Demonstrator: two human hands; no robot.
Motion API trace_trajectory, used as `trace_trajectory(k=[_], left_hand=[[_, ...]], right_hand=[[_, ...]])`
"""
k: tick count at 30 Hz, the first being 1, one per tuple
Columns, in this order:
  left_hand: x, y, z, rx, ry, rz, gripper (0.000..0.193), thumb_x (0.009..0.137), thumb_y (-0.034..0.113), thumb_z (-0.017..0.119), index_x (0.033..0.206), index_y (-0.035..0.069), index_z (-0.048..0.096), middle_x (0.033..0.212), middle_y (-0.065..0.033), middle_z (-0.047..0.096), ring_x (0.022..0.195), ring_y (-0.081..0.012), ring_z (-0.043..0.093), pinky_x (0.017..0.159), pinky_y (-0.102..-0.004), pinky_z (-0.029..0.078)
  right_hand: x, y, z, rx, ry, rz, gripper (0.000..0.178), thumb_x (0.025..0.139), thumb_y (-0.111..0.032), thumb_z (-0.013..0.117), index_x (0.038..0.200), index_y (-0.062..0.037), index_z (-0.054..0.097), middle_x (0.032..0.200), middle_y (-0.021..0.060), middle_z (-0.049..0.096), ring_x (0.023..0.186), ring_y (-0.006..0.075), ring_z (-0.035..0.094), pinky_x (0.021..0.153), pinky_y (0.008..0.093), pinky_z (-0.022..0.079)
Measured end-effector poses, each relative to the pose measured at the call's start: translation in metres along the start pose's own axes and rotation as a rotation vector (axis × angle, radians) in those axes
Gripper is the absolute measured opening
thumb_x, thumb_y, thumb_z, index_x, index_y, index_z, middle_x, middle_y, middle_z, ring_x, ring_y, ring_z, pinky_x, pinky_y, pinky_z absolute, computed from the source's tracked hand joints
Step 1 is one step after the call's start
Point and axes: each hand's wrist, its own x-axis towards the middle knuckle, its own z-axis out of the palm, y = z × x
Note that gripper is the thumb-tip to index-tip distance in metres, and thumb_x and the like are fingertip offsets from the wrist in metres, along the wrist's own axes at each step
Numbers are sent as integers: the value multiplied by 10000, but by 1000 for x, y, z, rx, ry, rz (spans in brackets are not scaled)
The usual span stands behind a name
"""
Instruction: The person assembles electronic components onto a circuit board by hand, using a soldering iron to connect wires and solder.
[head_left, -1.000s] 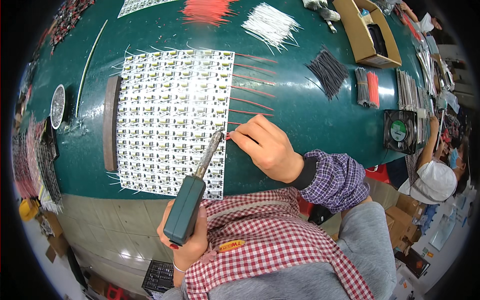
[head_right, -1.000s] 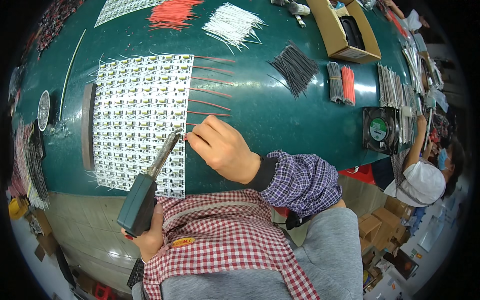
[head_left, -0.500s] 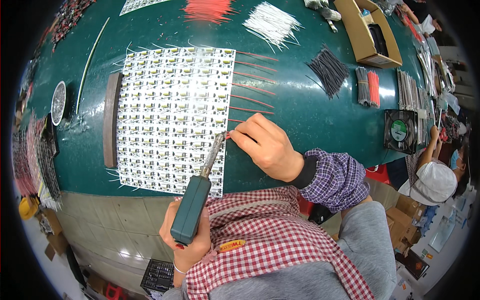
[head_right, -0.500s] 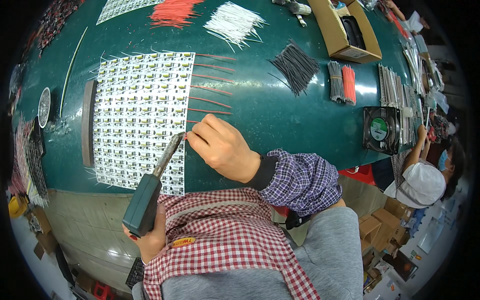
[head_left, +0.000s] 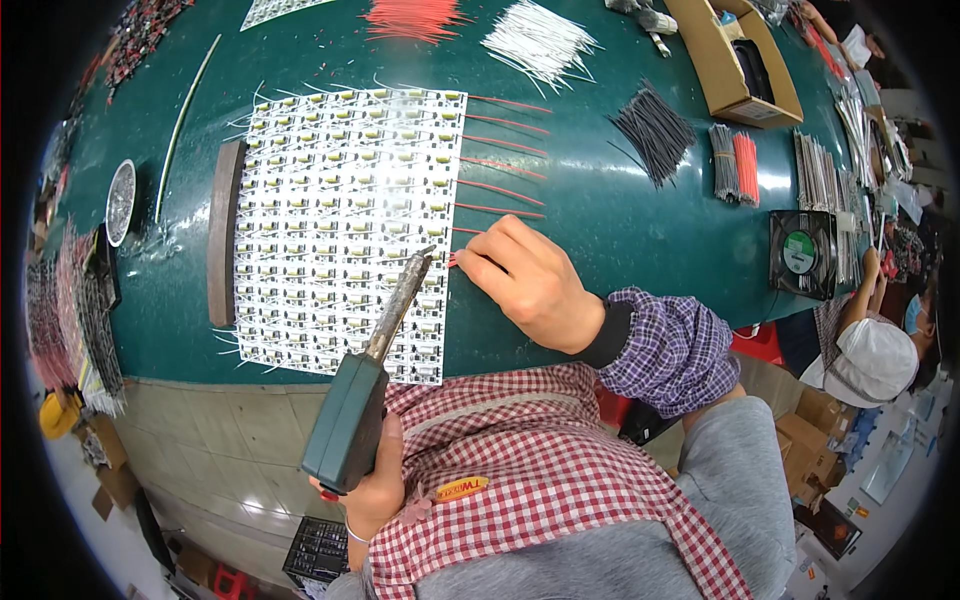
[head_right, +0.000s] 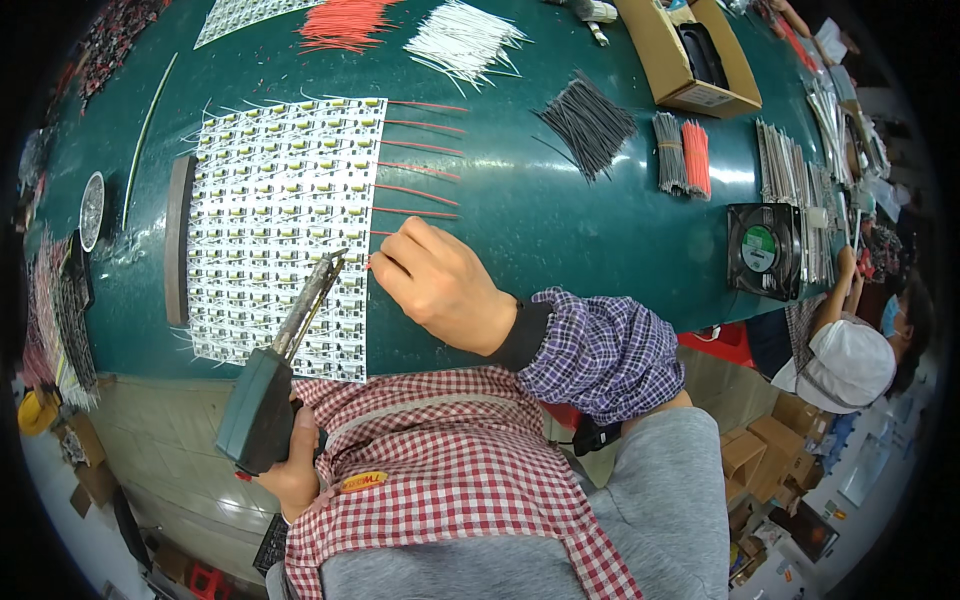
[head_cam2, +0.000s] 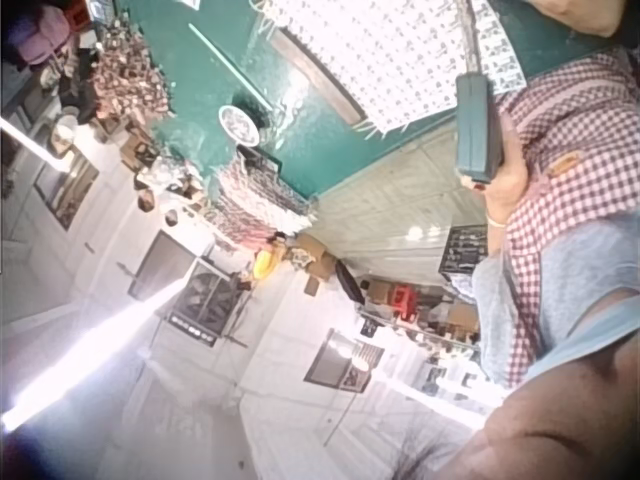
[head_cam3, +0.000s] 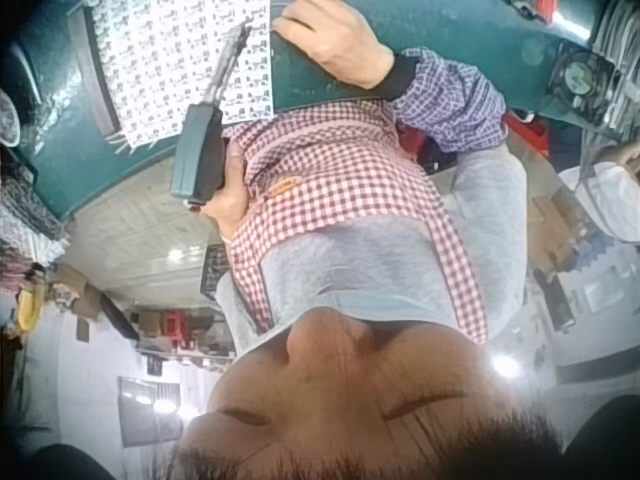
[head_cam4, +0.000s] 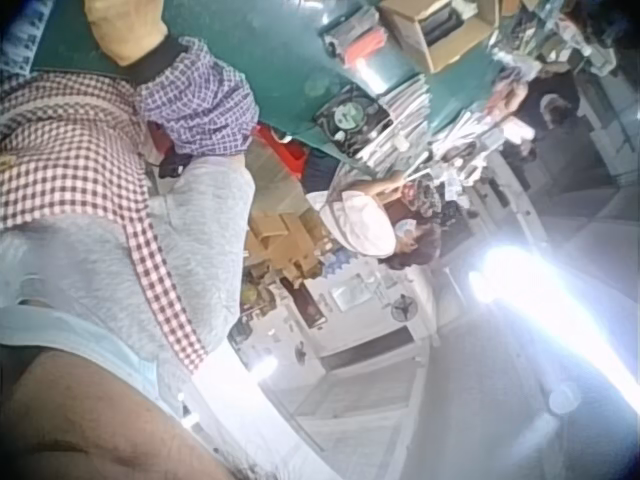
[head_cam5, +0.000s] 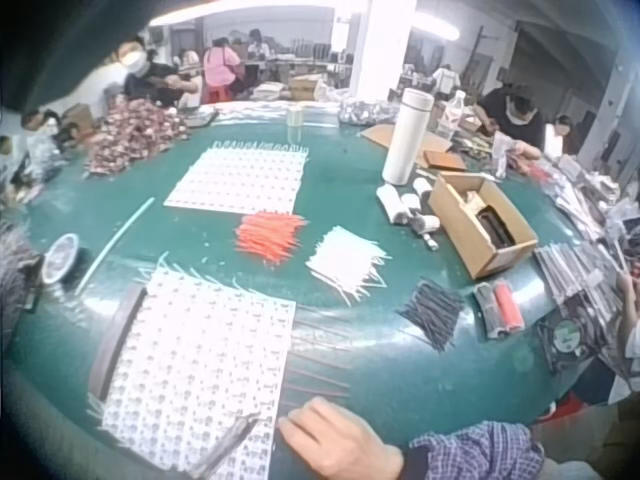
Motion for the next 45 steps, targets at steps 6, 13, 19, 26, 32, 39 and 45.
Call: trace_trajectory(k=[6,13,19,26,32,39,45], left_hand=[[10,15,14,67,10,115,285,803,16,769,1051,-74,662,961,-140,694,785,-174,667,696,-295,529],[16,10,20,117,6,271,197,781,-17,731,960,-86,685,884,-164,701,697,-211,687,632,-296,529],[17,17,22,116,13,231,204,774,6,748,949,-79,687,861,-158,697,683,-198,681,624,-292,526],[8,1,13,20,43,-2,249,838,21,731,1058,-56,643,843,-83,646,662,-120,579,604,-245,456],[23,-74,-67,-63,-241,-21,154,900,113,671,885,30,542,747,-31,477,697,-151,456,672,-285,412],[34,17,-32,-949,-158,-468,73,916,96,627,915,97,554,717,4,447,651,-106,419,655,-250,387],[33,-31,-53,-807,-175,-499,57,933,121,617,901,92,579,756,-12,502,681,-123,457,678,-255,394]], right_hand=[[0,2,2,-37,41,-47,222,696,-19,647,910,32,620,834,81,530,810,220,535,647,305,498],[-1,-2,1,-16,10,-9,279,694,1,650,971,30,632,908,98,596,805,246,577,681,329,511],[-1,0,5,-20,18,-17,267,700,2,649,966,27,636,907,93,598,796,243,573,674,325,509],[-1,2,-6,-87,38,-7,228,706,-22,645,931,15,635,862,90,588,793,241,571,675,325,494],[7,-6,24,-101,207,-117,112,688,-105,598,733,-29,529,751,79,476,757,251,514,670,335,471],[6,-12,36,-214,181,-68,146,698,-107,605,806,-12,577,843,72,511,863,228,505,692,315,490],[12,-18,32,-168,202,-112,135,725,-132,595,788,-14,577,835,91,531,878,257,526,736,342,488]])
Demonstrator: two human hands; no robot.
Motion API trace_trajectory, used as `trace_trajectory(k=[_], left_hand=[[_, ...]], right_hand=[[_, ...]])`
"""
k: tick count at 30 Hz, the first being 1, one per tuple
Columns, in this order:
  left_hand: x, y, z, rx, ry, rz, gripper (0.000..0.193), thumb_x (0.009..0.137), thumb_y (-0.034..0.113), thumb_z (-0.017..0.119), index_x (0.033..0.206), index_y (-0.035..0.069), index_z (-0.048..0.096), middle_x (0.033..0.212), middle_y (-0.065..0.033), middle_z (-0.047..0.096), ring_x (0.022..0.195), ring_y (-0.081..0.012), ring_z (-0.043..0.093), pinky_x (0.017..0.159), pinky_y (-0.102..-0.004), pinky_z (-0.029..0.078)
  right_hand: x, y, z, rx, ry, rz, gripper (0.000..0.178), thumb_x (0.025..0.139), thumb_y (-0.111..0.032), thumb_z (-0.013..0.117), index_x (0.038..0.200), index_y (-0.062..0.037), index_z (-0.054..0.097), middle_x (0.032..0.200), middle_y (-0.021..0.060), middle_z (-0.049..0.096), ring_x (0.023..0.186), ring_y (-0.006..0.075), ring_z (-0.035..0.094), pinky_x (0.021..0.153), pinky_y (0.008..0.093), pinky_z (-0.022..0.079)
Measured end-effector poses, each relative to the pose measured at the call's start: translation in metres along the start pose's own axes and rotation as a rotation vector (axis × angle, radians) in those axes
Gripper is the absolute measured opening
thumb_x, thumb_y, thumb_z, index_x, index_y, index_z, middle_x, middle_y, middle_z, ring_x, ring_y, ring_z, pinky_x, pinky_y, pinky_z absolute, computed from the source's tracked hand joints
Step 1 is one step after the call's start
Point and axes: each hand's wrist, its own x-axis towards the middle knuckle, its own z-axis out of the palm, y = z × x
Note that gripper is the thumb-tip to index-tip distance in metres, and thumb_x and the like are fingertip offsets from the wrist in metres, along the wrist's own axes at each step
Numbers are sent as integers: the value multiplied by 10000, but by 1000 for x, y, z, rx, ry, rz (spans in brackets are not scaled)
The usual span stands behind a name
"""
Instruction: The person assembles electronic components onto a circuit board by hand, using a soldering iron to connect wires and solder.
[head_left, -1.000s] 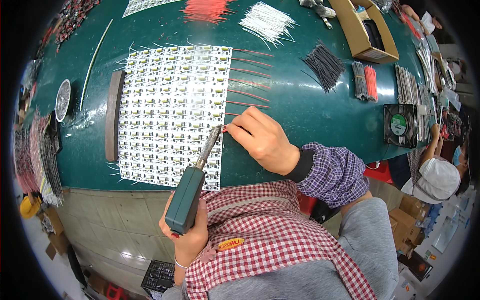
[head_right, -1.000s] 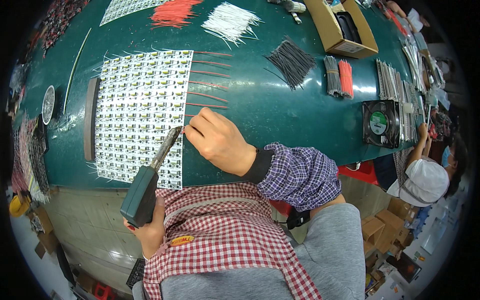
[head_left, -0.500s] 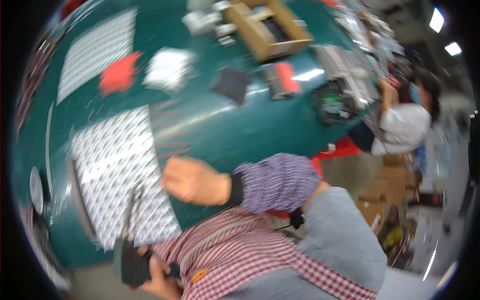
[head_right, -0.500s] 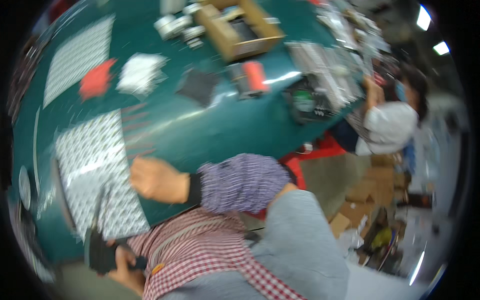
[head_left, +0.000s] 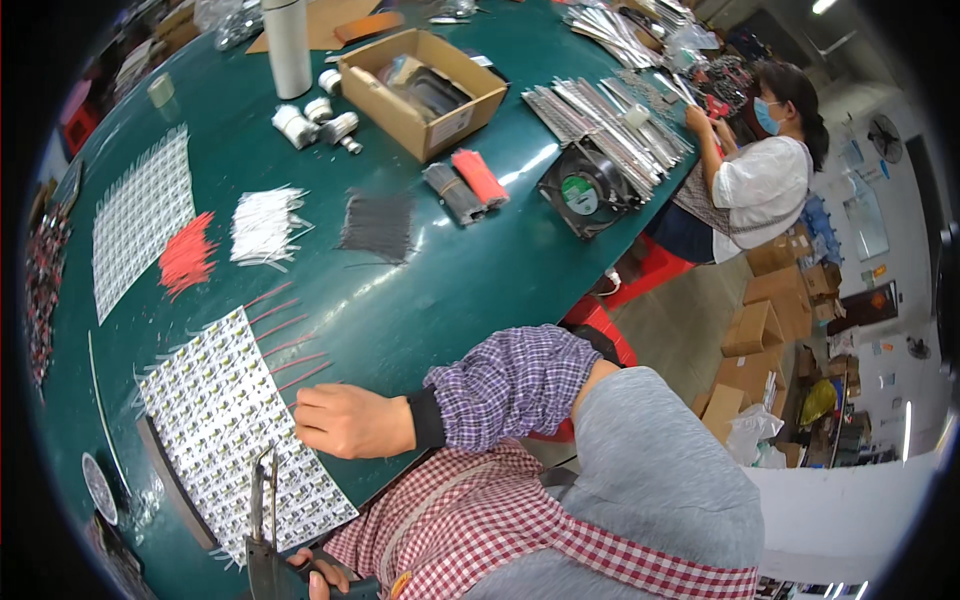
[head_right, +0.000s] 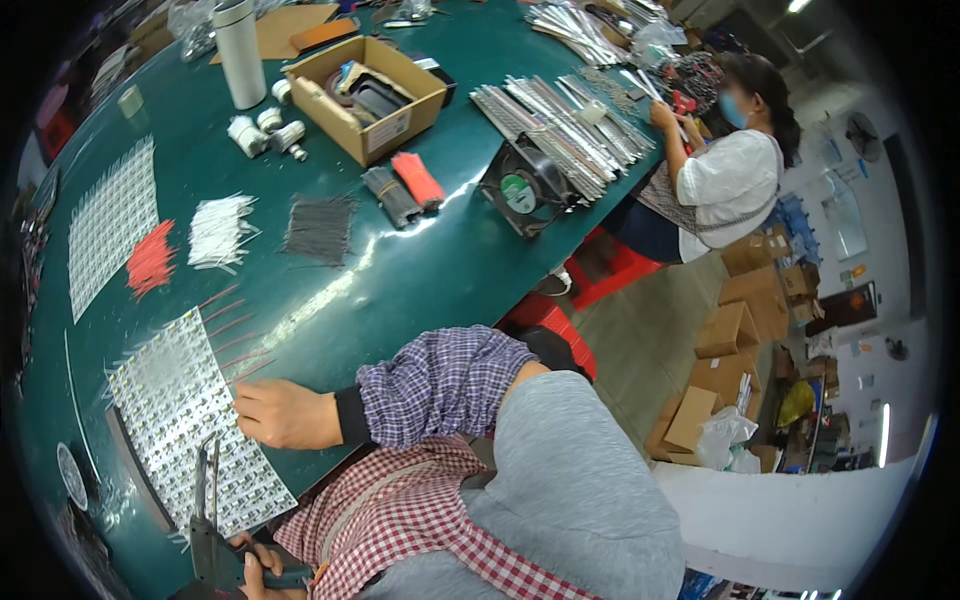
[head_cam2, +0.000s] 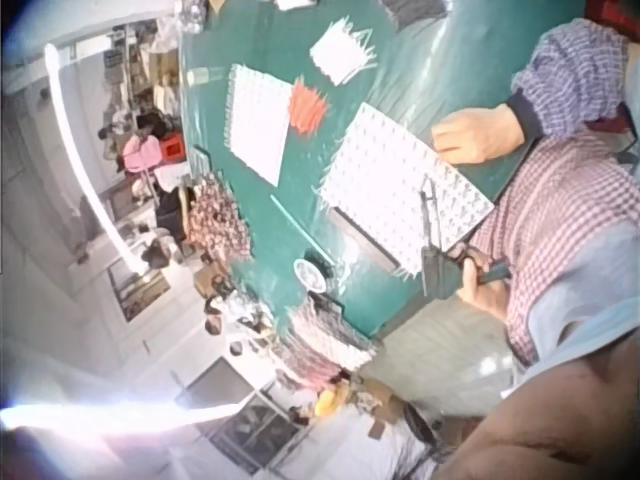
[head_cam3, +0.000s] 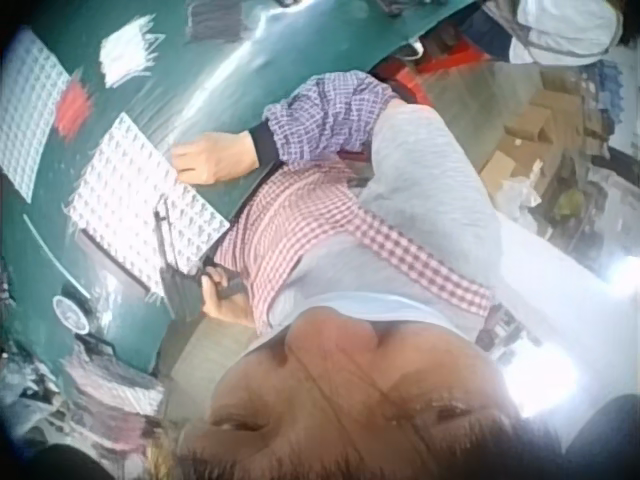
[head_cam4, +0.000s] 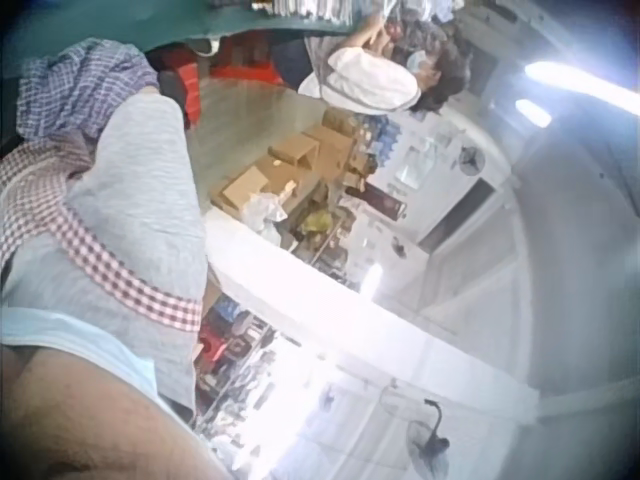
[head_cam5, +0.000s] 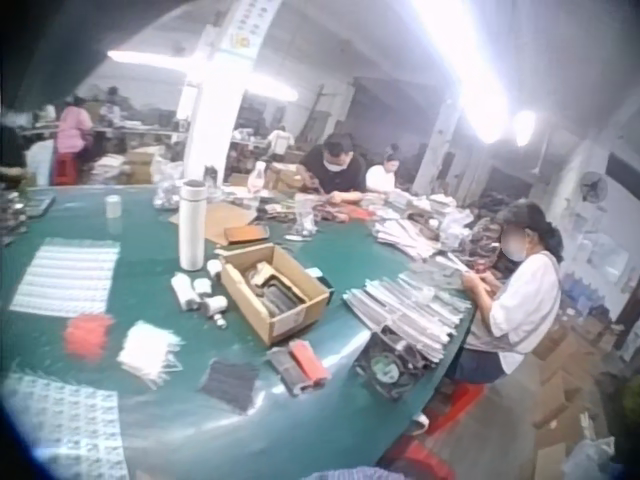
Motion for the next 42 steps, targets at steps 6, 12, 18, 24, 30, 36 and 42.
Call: trace_trajectory(k=[6,12,18,24,30,36,42], left_hand=[[-18,-8,31,261,167,298,489,787,-59,664,1249,-88,505,1143,-179,609,563,-116,491,505,-260,421],[-26,-23,33,576,207,504,325,870,-34,661,1185,-52,582,917,-106,611,618,-104,531,550,-256,428],[-27,-26,26,808,202,462,322,834,38,751,1127,-54,653,995,-114,696,759,-142,643,672,-273,509],[-19,-29,31,826,147,632,334,783,56,779,1075,-73,682,942,-142,723,770,-173,698,689,-289,541],[-15,-28,36,845,114,660,320,769,7,757,1062,-88,670,914,-150,708,743,-179,693,668,-290,537],[-16,-18,41,892,65,644,303,772,-10,741,1047,-104,657,911,-154,690,736,-193,683,660,-289,535],[-18,-18,39,931,65,642,320,782,1,742,1072,-103,655,933,-159,694,771,-188,686,679,-297,540]], right_hand=[[0,-5,-20,102,2,22,108,714,-99,600,784,-28,558,763,74,496,741,236,525,638,328,467],[4,-9,-19,210,-97,46,225,733,-25,640,952,23,629,870,86,569,802,232,553,665,319,501],[5,-12,-16,169,-139,55,245,728,-3,650,970,32,631,878,83,569,798,222,549,665,316,501],[4,-13,-16,146,-169,72,291,729,-12,653,1016,36,635,929,112,604,780,252,592,659,337,519],[4,-12,-14,154,-169,62,285,724,-17,647,1004,35,631,920,108,606,781,246,590,660,334,516],[4,-13,-14,138,-175,63,281,721,-8,643,998,38,633,917,105,609,775,243,585,664,329,517],[5,-14,-14,130,-167,60,276,717,-5,643,990,37,637,913,105,609,778,242,588,664,325,517]])
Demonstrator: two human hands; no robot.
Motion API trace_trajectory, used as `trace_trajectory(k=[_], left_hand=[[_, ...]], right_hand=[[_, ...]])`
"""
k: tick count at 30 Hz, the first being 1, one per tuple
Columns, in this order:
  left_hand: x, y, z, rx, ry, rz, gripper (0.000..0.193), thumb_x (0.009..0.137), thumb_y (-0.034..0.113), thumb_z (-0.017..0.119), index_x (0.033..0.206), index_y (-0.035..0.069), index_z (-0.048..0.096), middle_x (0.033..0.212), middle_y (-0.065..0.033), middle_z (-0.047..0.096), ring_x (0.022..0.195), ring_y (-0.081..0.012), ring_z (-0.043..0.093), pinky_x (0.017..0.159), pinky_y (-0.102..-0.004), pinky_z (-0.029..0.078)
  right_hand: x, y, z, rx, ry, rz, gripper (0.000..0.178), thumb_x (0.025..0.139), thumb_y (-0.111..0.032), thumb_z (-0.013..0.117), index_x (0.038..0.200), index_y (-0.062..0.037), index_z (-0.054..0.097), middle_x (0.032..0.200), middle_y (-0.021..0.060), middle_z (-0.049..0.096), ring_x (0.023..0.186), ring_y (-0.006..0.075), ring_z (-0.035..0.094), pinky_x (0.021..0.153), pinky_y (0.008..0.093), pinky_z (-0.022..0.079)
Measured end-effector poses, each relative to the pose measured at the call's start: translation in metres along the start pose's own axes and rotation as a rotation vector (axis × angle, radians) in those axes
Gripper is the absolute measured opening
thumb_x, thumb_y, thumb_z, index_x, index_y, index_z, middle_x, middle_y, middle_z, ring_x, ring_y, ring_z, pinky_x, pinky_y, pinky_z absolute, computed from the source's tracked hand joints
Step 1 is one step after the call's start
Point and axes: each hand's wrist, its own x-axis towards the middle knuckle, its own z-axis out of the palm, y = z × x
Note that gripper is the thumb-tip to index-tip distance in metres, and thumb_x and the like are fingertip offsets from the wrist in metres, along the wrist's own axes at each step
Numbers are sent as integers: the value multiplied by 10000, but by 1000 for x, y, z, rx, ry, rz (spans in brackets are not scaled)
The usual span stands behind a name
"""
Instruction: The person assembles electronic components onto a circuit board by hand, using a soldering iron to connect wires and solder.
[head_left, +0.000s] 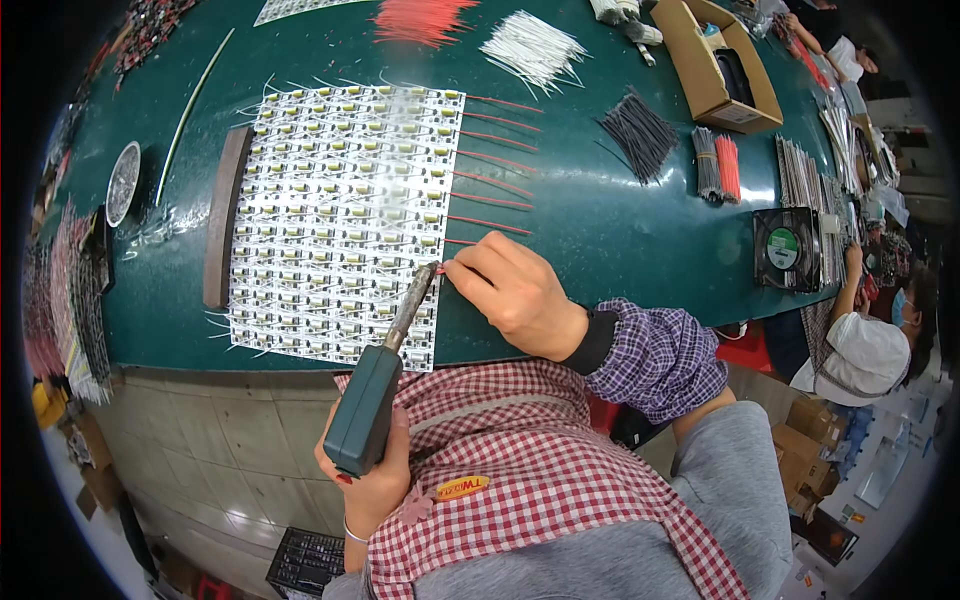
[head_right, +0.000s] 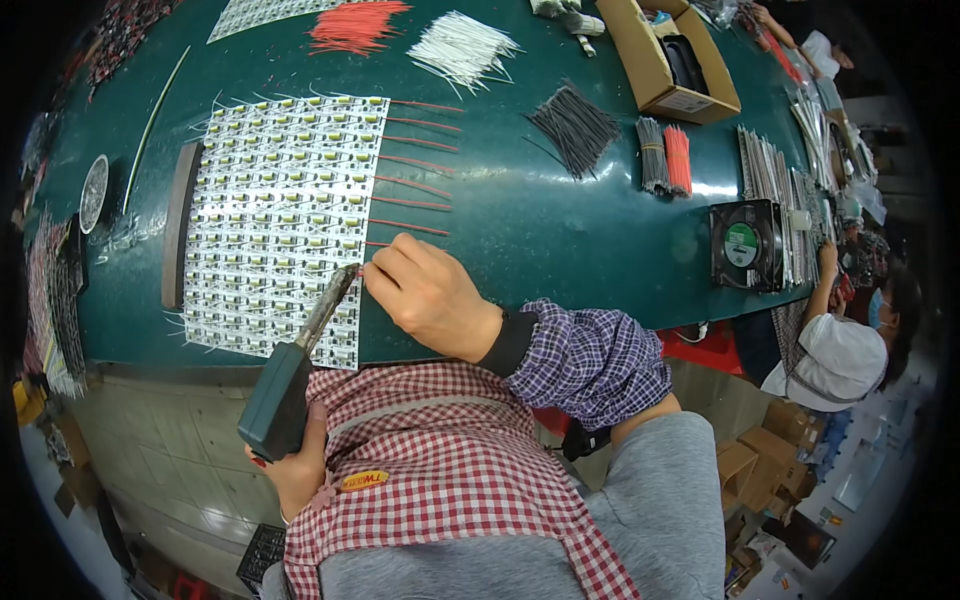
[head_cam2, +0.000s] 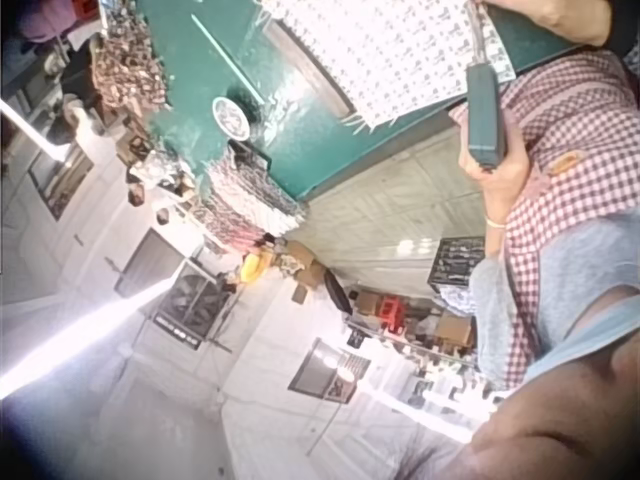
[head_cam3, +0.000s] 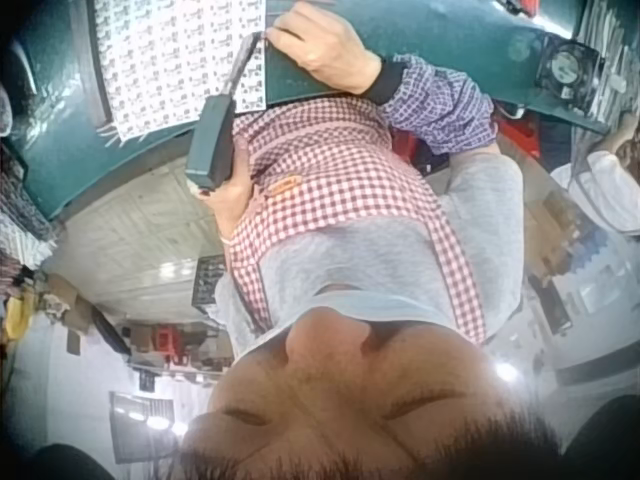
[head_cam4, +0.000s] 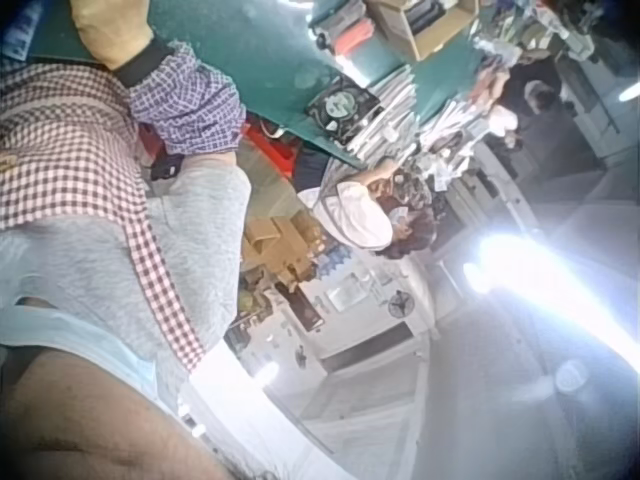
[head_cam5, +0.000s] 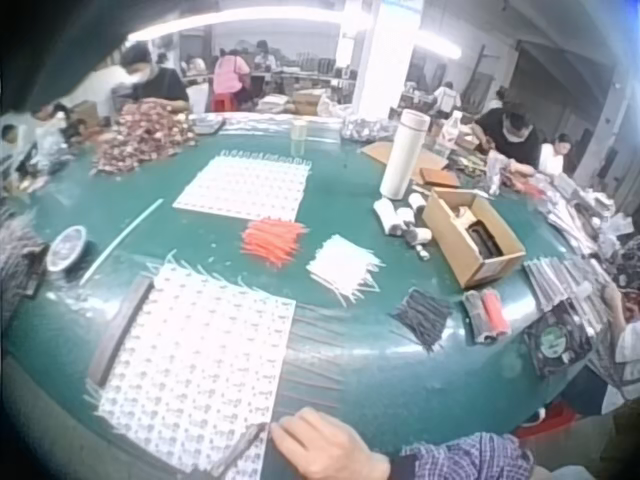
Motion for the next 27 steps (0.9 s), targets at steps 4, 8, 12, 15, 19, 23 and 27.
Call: trace_trajectory(k=[4,8,12,15,19,23,27], left_hand=[[-10,-2,0,-79,72,-73,351,805,16,743,1123,-103,653,997,-157,702,834,-183,690,722,-297,544],[-14,-7,-1,-95,76,-38,369,815,18,741,1150,-107,647,1034,-155,701,866,-187,691,742,-293,543],[-16,-1,-2,-156,86,-132,405,784,-5,787,1154,-68,633,1069,-127,681,919,-192,653,822,-320,523],[-16,3,-4,-141,85,-141,375,786,6,789,1124,-71,648,1044,-126,688,889,-189,657,805,-318,525],[-17,1,-8,-63,60,-73,319,789,21,789,1071,-71,670,999,-120,699,858,-181,659,779,-307,523],[-19,2,-12,-52,19,-110,308,793,24,785,1065,-69,673,991,-116,703,846,-175,659,764,-298,522],[-19,-7,-10,-36,28,-27,267,781,17,767,1015,-73,675,926,-137,690,759,-208,666,687,-303,525]], right_hand=[[0,0,-1,-1,-3,2,267,720,-7,646,983,36,640,915,103,605,786,241,591,666,325,517],[-1,-1,-2,-1,-11,10,269,722,-11,646,987,37,639,918,103,600,795,243,592,672,328,517],[-1,-1,-2,7,-6,11,274,718,-15,649,987,38,637,912,103,594,803,248,595,674,330,516],[1,-2,-5,13,6,-4,289,706,-16,654,989,41,641,911,106,600,797,251,594,669,332,513],[-5,-11,-9,32,20,-30,304,697,-14,653,995,50,646,916,119,615,782,254,589,658,338,509],[-8,-12,-6,47,-13,-36,262,734,-31,655,984,42,631,859,84,561,790,224,542,655,325,481],[-8,-12,-7,55,-46,-39,261,736,-30,651,986,44,631,859,84,561,785,222,539,646,323,478]])
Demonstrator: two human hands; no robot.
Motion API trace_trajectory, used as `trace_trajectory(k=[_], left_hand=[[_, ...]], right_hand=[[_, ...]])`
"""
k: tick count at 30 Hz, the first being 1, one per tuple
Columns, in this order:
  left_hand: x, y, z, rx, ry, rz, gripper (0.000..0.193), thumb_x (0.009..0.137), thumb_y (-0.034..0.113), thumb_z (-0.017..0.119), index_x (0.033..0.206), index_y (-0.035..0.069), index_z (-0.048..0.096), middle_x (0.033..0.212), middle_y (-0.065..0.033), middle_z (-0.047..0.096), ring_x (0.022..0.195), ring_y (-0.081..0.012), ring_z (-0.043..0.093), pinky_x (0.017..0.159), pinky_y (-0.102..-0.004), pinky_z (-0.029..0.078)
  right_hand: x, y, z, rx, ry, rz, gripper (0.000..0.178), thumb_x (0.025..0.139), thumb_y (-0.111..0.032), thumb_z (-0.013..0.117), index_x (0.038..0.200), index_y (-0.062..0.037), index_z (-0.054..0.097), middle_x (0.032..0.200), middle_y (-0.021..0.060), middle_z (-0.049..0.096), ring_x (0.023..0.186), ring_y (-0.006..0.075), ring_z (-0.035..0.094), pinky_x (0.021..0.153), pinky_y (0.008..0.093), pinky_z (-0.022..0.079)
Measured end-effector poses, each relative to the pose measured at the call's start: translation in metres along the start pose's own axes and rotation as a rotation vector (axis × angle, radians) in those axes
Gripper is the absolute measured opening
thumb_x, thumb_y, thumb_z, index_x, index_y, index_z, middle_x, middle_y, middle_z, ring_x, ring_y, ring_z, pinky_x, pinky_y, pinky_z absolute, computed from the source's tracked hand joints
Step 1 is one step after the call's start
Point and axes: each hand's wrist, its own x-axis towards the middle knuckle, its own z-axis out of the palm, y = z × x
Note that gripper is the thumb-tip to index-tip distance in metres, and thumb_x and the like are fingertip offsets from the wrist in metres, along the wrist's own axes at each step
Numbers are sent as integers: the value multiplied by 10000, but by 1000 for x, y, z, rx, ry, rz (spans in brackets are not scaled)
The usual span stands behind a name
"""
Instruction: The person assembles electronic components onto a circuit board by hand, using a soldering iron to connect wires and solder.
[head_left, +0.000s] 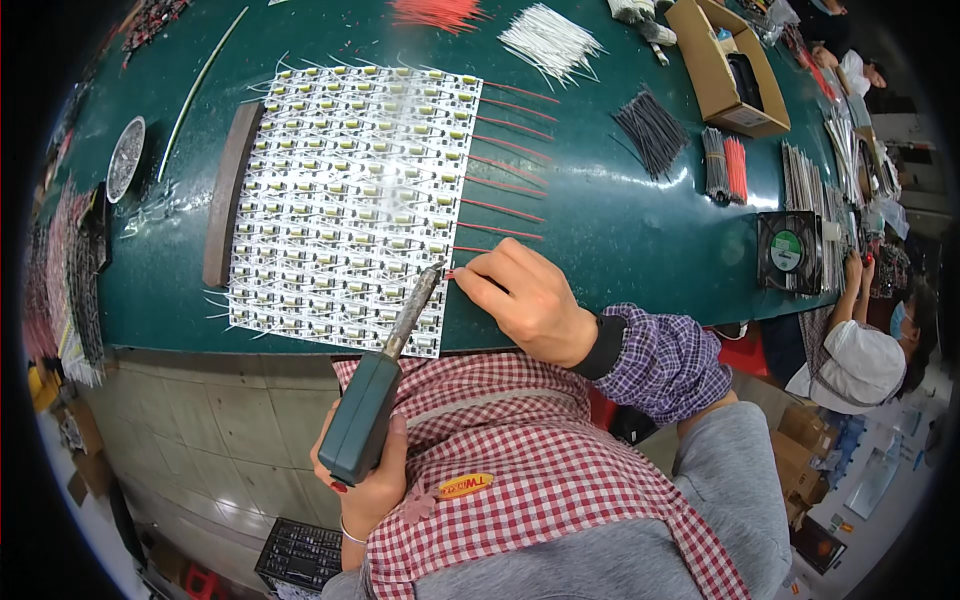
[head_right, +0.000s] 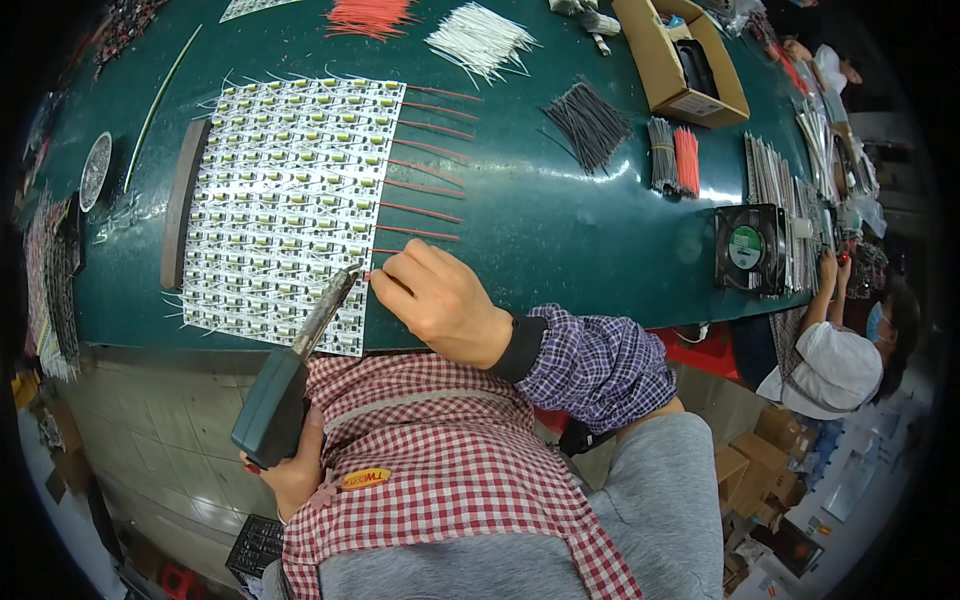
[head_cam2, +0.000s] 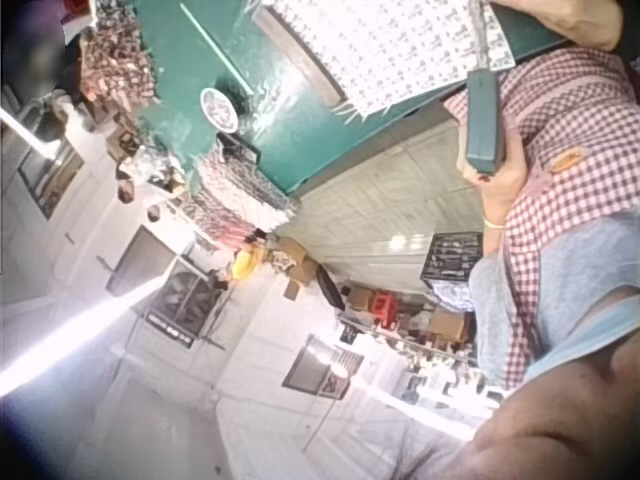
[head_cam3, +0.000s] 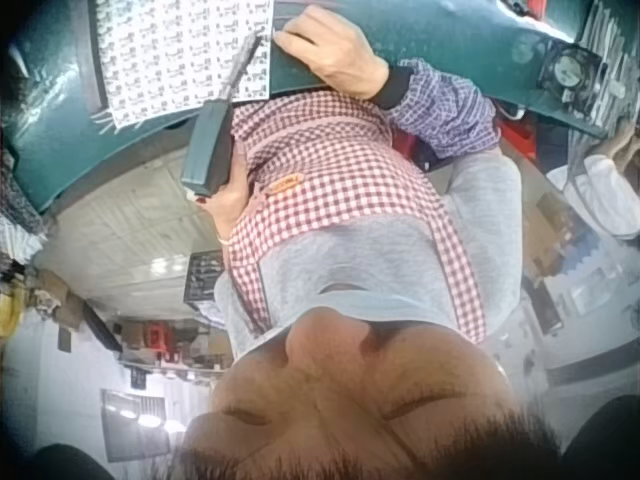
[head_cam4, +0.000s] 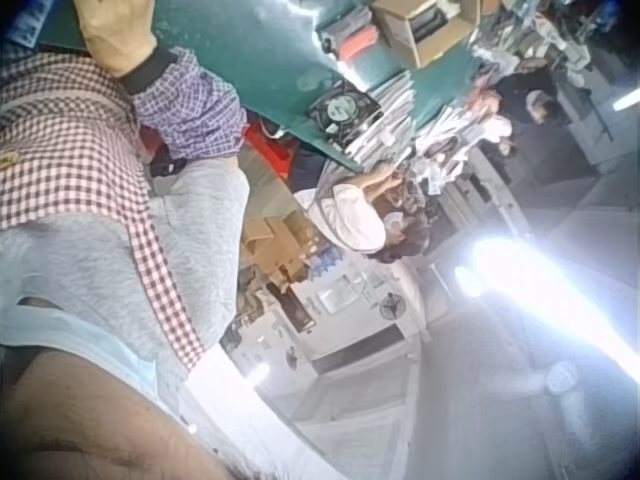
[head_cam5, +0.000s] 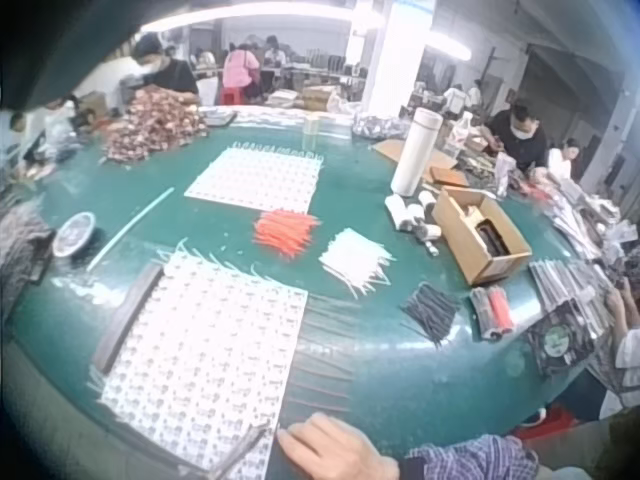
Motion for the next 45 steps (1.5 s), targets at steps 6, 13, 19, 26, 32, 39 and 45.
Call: trace_trajectory(k=[6,13,19,26,32,39,45], left_hand=[[5,5,2,18,-36,36,210,773,3,757,954,-69,678,857,-116,672,689,-193,639,622,-297,504],[7,10,-1,126,-86,126,200,744,-28,732,926,-77,663,829,-141,635,636,-221,623,557,-303,487],[1,4,0,63,-46,54,203,758,-6,740,936,-72,669,859,-142,657,660,-230,646,577,-310,502],[-18,-4,-6,-29,9,-130,302,805,12,774,1078,-51,664,1024,-108,690,883,-173,646,782,-302,509],[-22,-5,-8,7,-1,-59,324,815,12,768,1114,-59,663,1050,-114,689,901,-181,654,807,-305,515],[-15,-1,-4,20,98,45,247,755,46,780,953,-72,690,854,-140,693,681,-208,672,621,-309,527],[-18,-1,-9,43,35,50,228,749,4,755,951,-73,684,877,-156,683,699,-235,671,637,-312,529]], right_hand=[[0,-1,0,-14,-3,-2,261,730,-27,646,979,48,632,853,85,557,783,221,538,638,322,476],[-2,-1,2,-16,-8,8,281,736,-18,642,1011,43,635,892,108,595,744,239,564,626,333,492],[-1,-2,1,-23,2,6,267,737,-18,648,997,44,639,883,106,593,739,236,563,621,329,490],[-1,-3,2,-30,11,7,269,732,-20,645,992,45,641,881,107,591,734,237,561,620,332,489],[-1,-2,3,-39,22,-3,231,730,-26,663,948,45,636,837,85,554,783,224,546,642,325,484],[-8,-12,4,-51,83,-45,235,736,-42,661,958,30,631,874,89,580,796,233,563,663,341,485],[-12,-15,7,0,53,4,274,707,-5,671,979,27,663,863,95,604,730,234,575,602,334,488]])
